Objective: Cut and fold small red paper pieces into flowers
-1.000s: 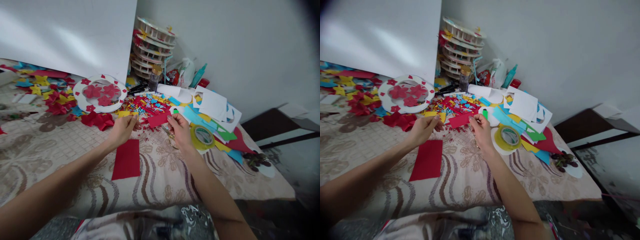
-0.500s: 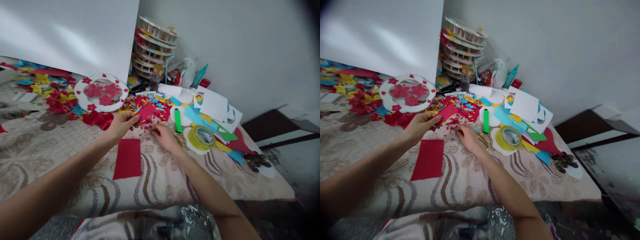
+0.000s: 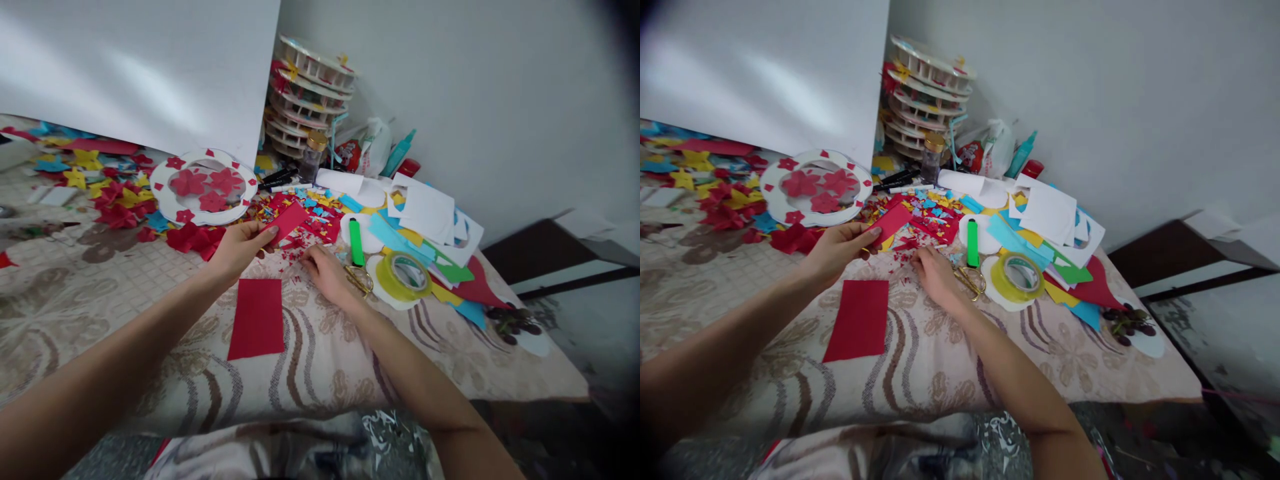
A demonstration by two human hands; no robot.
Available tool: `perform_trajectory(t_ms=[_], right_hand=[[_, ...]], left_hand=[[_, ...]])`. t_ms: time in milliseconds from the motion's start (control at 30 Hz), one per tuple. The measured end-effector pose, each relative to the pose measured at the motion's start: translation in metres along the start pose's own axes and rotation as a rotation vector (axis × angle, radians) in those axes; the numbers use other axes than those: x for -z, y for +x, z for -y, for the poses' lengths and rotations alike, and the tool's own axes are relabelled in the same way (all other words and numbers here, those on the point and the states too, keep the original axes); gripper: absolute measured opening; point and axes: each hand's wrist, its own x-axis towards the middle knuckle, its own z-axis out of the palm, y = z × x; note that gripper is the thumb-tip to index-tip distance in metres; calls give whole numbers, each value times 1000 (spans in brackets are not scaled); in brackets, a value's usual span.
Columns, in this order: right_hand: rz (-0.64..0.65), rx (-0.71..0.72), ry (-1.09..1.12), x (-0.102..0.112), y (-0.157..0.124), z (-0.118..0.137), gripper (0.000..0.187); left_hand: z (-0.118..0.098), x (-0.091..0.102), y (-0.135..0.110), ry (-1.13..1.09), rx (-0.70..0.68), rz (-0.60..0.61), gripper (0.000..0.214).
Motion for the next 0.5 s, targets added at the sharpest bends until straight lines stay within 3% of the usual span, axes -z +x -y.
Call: perform_trajectory(t_ms=[167, 267, 500], right_hand=[[-211, -68, 34, 25, 24, -24, 8], [-255, -71, 49, 29, 45, -26, 7], [-42, 92, 101, -8, 82, 11, 12]], left_hand=[[-3, 2, 1, -26, -10, -13, 26], [-6, 7, 4, -64, -37, -47, 25], [-9, 15, 9, -93, -73, -117, 23]])
